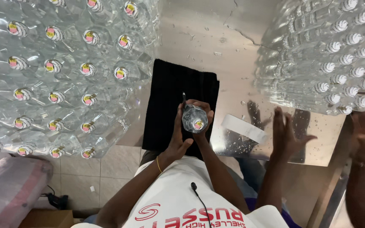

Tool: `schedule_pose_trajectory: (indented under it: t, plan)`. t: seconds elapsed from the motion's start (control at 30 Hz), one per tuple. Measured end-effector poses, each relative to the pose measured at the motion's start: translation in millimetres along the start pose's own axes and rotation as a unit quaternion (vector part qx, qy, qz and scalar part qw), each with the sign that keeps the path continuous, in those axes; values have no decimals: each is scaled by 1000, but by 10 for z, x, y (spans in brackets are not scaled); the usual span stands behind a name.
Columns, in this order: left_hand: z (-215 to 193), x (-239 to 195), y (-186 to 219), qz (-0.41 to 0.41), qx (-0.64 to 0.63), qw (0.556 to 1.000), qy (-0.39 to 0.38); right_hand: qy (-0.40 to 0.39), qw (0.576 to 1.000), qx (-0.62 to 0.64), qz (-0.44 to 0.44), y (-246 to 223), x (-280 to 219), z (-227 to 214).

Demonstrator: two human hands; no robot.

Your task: The person picks up a clear plastic bottle and a printed label from a stainless steel table. They peel the backing from the label and apply it to the bottle, smoothing it down with their hands. The person repeats this process for a second bottle.

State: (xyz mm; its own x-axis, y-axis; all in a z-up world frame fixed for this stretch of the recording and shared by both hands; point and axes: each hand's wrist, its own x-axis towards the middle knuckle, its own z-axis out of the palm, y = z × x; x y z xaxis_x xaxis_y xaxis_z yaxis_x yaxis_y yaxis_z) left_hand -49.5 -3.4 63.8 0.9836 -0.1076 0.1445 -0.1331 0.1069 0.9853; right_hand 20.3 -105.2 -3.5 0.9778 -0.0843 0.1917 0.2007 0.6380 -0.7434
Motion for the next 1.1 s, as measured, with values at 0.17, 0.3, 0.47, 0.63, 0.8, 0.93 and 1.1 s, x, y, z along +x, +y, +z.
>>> schedule_pose_trajectory:
  t: [0.17, 0.3, 0.47, 0.63, 0.8, 0.93, 1.1]
  plan:
    - [23, 125, -113, 27, -31, 999, 19, 36, 998, 43, 30, 71, -50, -140]
    - [-52, 299, -71, 56, -29, 998, 19, 84, 993, 68, 55, 170, -111, -94]
    - [-84, 303, -90, 46, -46, 998, 6, 122, 989, 41, 73, -97, 7, 225]
    - [-146, 392, 58, 34, -75, 997, -8, 149, 984, 49, 86, -105, 11, 239]
    - [-145, 448, 88, 24, -111, 994, 0, 97, 981, 125, 110, -60, -57, 116]
    - [-183, 521, 181, 14, -97, 995, -1, 76, 990, 90, 72, -24, -14, 69]
    - [-213, 497, 233, -8, -103, 995, -11, 5, 999, -15, -34, 13, -12, 34]
